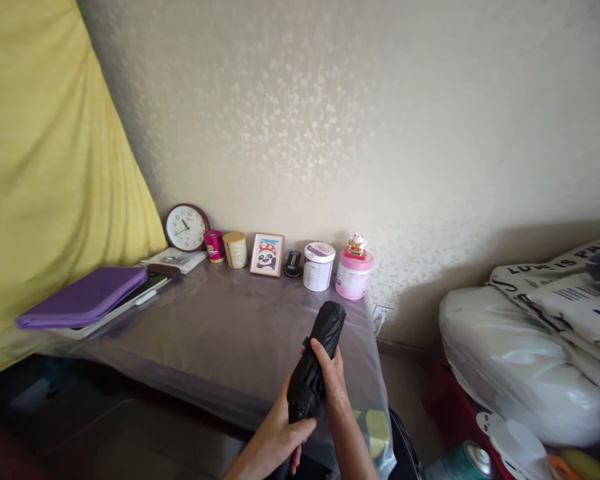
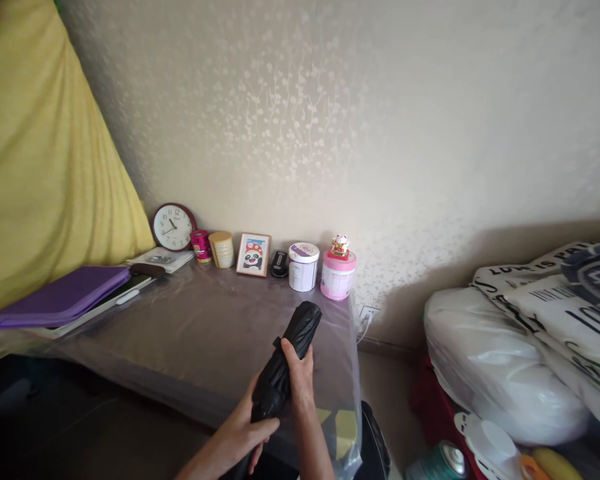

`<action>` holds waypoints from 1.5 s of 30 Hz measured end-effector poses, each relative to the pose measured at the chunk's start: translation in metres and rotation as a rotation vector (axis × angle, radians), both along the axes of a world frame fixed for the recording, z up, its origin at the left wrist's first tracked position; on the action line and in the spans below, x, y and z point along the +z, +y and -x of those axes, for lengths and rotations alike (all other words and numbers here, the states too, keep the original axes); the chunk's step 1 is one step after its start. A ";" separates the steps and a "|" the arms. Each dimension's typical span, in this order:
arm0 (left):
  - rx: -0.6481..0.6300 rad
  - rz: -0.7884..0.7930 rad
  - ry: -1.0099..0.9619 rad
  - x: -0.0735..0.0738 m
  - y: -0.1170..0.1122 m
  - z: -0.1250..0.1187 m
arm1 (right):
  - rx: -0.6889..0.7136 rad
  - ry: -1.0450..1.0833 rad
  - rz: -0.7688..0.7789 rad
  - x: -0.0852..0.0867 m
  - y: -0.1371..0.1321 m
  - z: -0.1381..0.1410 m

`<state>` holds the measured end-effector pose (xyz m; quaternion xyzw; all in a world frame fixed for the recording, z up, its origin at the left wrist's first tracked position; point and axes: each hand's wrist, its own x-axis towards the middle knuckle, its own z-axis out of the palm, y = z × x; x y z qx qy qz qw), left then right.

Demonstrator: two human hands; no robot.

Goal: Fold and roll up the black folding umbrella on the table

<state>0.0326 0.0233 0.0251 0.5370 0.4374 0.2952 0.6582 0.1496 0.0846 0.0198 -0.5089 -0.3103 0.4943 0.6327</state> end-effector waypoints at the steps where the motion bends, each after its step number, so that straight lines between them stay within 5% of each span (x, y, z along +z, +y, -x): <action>1: 0.010 -0.026 0.021 0.000 0.001 0.001 | -0.014 -0.054 0.005 0.001 0.000 -0.003; 5: 0.090 -0.162 0.280 -0.007 0.013 0.011 | -0.105 -0.383 0.011 -0.002 0.003 -0.016; 12: -0.011 -0.473 0.627 -0.023 0.032 0.027 | -0.267 -0.707 -0.106 -0.024 0.008 -0.022; 17: -0.045 -0.489 0.771 -0.031 0.035 0.027 | -0.112 -0.851 -0.228 -0.029 0.006 -0.021; 26: -0.050 -0.440 0.851 -0.029 0.035 0.024 | 0.067 -0.774 -0.460 -0.031 0.002 -0.030; 34: -0.088 -0.424 0.927 -0.028 0.037 0.025 | 0.151 -0.700 -0.351 -0.039 -0.007 -0.042; 45: -0.142 -0.473 1.094 -0.027 0.036 0.021 | 0.244 -0.766 -0.490 -0.031 -0.008 -0.041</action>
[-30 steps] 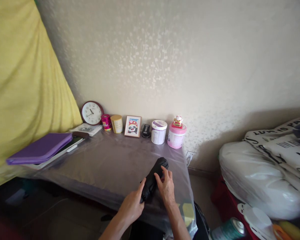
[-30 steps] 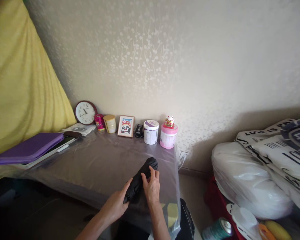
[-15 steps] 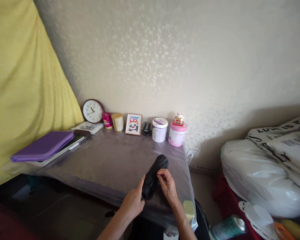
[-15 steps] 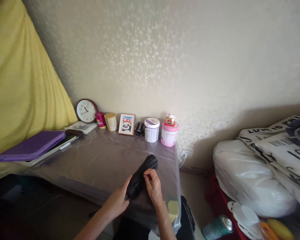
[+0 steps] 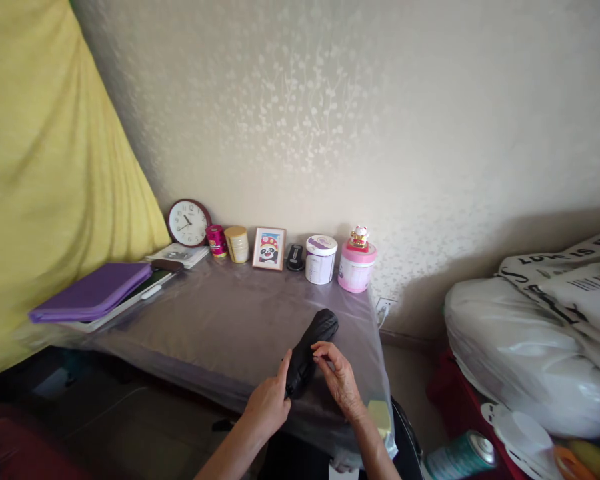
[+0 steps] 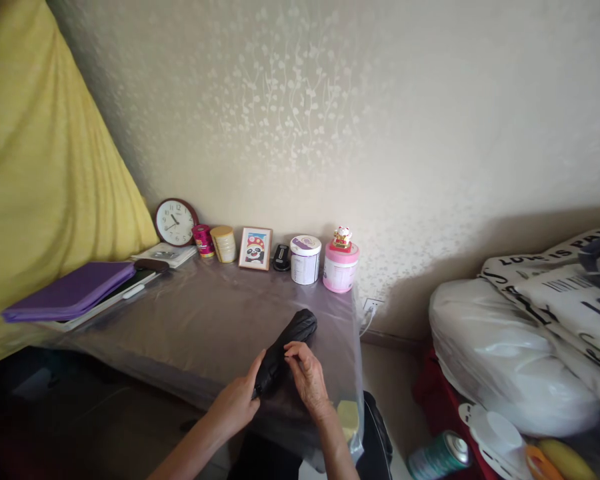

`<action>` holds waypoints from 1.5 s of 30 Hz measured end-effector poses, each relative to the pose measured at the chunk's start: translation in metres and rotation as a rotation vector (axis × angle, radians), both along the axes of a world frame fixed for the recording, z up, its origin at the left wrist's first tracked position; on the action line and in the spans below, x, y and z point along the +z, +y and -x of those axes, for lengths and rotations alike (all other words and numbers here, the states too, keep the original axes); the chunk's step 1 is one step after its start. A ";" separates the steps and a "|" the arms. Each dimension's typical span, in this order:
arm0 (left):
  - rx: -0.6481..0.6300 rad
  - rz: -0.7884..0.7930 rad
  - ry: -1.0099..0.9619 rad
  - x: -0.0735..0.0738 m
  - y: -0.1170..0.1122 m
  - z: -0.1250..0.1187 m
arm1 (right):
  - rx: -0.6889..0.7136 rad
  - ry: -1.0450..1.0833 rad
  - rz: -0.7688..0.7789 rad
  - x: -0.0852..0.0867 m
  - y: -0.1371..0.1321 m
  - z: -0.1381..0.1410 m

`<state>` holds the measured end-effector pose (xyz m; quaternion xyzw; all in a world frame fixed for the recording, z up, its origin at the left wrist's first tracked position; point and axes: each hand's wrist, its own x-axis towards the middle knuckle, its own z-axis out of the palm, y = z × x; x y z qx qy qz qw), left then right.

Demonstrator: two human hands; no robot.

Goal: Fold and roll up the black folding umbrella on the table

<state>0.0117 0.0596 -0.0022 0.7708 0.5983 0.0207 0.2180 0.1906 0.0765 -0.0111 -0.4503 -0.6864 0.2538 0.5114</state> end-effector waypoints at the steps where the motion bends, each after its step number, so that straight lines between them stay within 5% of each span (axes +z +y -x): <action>1: 0.001 -0.001 0.002 0.000 0.000 0.000 | 0.016 -0.009 0.000 0.001 0.001 0.000; 7: 0.002 0.000 0.031 0.003 -0.003 0.000 | 0.009 -0.088 0.135 0.007 0.007 -0.003; 15: -0.012 -0.022 0.040 -0.001 -0.003 0.000 | 0.007 0.068 0.295 0.003 0.024 0.005; 21: -0.007 -0.023 0.020 -0.002 -0.002 0.001 | -0.178 -0.086 0.239 0.007 0.024 0.012; 26: 0.009 -0.023 0.036 0.000 -0.003 0.005 | -0.142 -0.142 0.077 0.013 0.014 0.020; 33: 0.018 -0.008 -0.063 0.001 -0.013 0.015 | -0.220 0.411 0.403 -0.016 0.020 0.001; 45: 0.035 -0.127 0.024 0.012 -0.026 0.008 | -0.209 0.436 0.424 -0.036 0.024 -0.010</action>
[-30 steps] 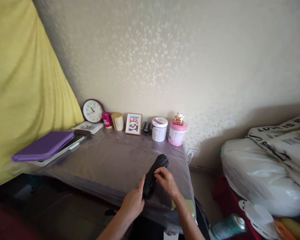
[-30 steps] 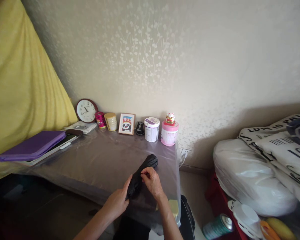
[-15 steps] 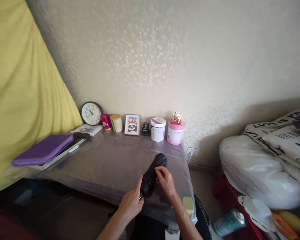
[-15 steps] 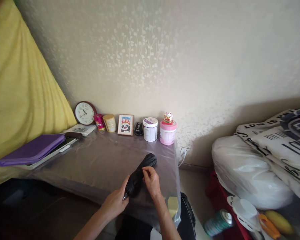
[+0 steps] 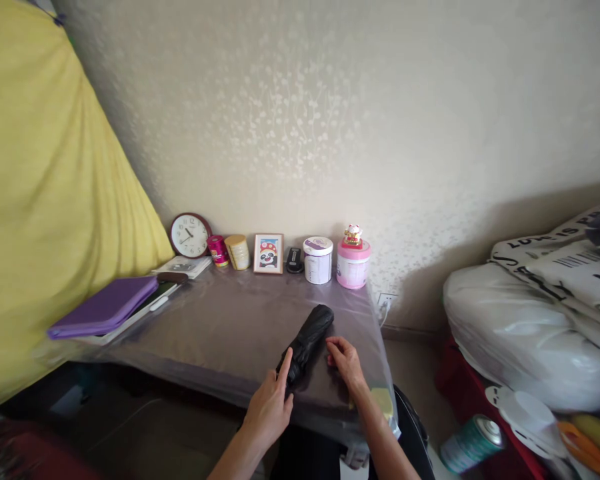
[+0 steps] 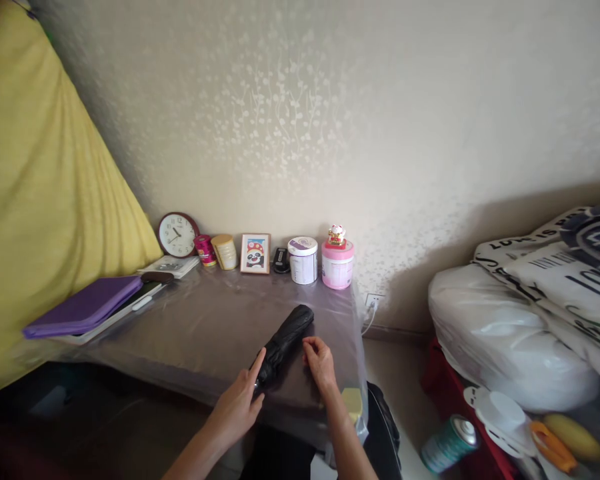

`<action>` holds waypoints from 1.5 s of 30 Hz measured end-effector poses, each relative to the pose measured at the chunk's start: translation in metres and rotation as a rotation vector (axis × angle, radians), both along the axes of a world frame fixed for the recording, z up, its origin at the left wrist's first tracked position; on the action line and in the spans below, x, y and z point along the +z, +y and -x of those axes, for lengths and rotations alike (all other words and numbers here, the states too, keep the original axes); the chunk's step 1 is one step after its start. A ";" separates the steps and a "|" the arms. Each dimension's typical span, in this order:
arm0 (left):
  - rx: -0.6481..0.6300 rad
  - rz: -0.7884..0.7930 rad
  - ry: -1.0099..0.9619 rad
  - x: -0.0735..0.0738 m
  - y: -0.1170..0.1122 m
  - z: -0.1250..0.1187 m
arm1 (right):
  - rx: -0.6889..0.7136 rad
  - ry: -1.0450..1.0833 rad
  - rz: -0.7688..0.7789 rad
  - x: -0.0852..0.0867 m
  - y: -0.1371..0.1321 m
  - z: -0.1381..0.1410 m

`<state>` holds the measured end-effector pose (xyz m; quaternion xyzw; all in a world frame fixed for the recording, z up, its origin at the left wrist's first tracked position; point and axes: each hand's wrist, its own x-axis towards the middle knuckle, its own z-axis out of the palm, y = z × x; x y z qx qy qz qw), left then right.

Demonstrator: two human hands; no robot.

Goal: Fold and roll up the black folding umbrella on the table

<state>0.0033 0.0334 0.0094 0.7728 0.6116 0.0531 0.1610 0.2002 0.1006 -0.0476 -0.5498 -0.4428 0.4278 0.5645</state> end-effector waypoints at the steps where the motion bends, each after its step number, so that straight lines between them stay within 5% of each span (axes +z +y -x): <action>1: 0.003 -0.008 0.018 -0.001 0.000 -0.001 | 0.008 -0.005 -0.010 0.000 0.000 0.000; 10: -0.015 -0.089 0.047 -0.016 0.006 0.000 | 0.024 -0.114 -0.053 0.000 -0.003 -0.001; 18: -0.006 -0.098 0.078 -0.014 0.004 -0.004 | 0.020 -0.059 -0.066 -0.001 -0.002 -0.002; 25: 0.016 -0.089 0.107 -0.014 0.000 -0.011 | 0.021 0.104 -0.013 0.026 -0.009 0.010; 30: 0.021 -0.098 0.127 -0.010 -0.004 -0.015 | 0.059 -0.130 -0.087 0.046 -0.009 0.037; 37: 0.027 -0.126 0.123 -0.010 -0.005 -0.017 | -0.054 -0.880 -0.130 0.058 -0.007 0.063; 45: 0.029 -0.109 0.109 -0.009 -0.003 -0.017 | -0.046 -1.072 -0.076 0.061 -0.002 0.067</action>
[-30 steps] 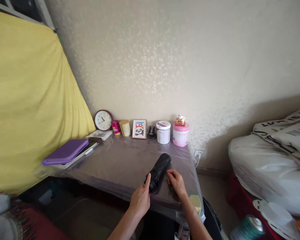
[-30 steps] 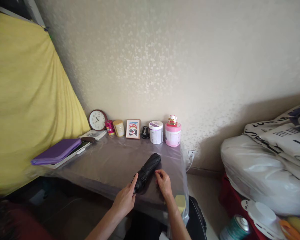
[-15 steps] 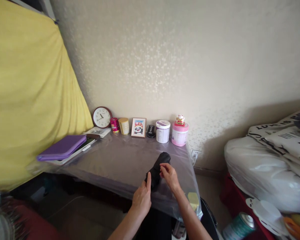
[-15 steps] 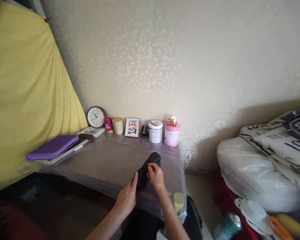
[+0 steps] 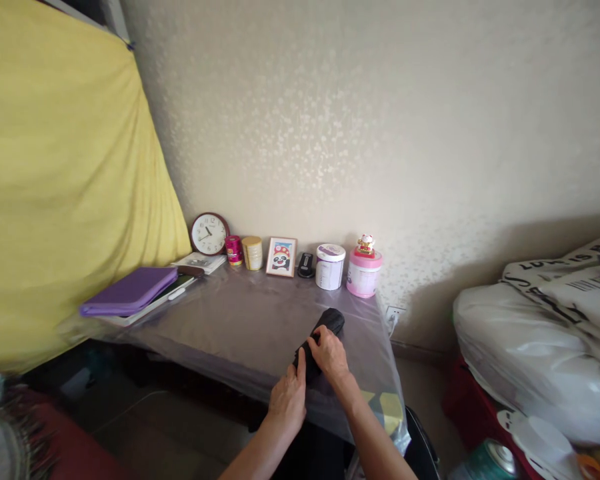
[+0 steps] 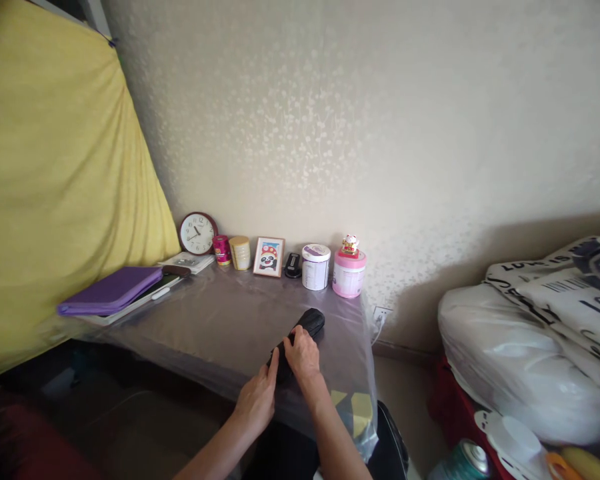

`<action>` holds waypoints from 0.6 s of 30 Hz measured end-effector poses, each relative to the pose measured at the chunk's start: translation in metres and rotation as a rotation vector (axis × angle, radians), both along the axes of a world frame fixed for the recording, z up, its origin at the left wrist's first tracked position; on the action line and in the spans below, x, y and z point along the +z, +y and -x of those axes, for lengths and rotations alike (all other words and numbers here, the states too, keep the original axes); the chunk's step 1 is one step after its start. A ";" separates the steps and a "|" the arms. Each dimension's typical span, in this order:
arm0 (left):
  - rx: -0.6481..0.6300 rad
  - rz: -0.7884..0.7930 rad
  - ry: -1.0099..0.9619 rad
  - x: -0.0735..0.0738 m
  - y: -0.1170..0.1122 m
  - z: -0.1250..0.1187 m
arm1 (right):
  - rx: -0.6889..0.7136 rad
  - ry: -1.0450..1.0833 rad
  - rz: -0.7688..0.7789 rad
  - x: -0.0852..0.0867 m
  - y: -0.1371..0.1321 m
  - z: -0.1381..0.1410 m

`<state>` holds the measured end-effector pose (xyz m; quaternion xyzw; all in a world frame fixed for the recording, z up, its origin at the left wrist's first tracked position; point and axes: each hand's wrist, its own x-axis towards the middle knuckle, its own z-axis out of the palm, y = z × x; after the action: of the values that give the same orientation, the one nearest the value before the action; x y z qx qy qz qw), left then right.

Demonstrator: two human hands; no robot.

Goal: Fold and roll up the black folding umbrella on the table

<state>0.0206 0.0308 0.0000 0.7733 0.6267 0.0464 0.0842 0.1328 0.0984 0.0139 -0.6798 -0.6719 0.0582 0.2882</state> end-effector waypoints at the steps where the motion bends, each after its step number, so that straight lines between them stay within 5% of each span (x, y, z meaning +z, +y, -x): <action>1: -0.004 0.004 -0.005 0.001 0.000 0.001 | -0.001 -0.005 -0.005 0.000 0.001 0.000; 18: -0.031 -0.003 -0.043 -0.006 0.006 0.007 | -0.043 -0.032 0.004 -0.001 0.004 0.008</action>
<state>0.0140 0.0368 -0.0060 0.7819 0.6126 0.0627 0.0971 0.1248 0.1028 0.0134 -0.6956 -0.6615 0.0424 0.2769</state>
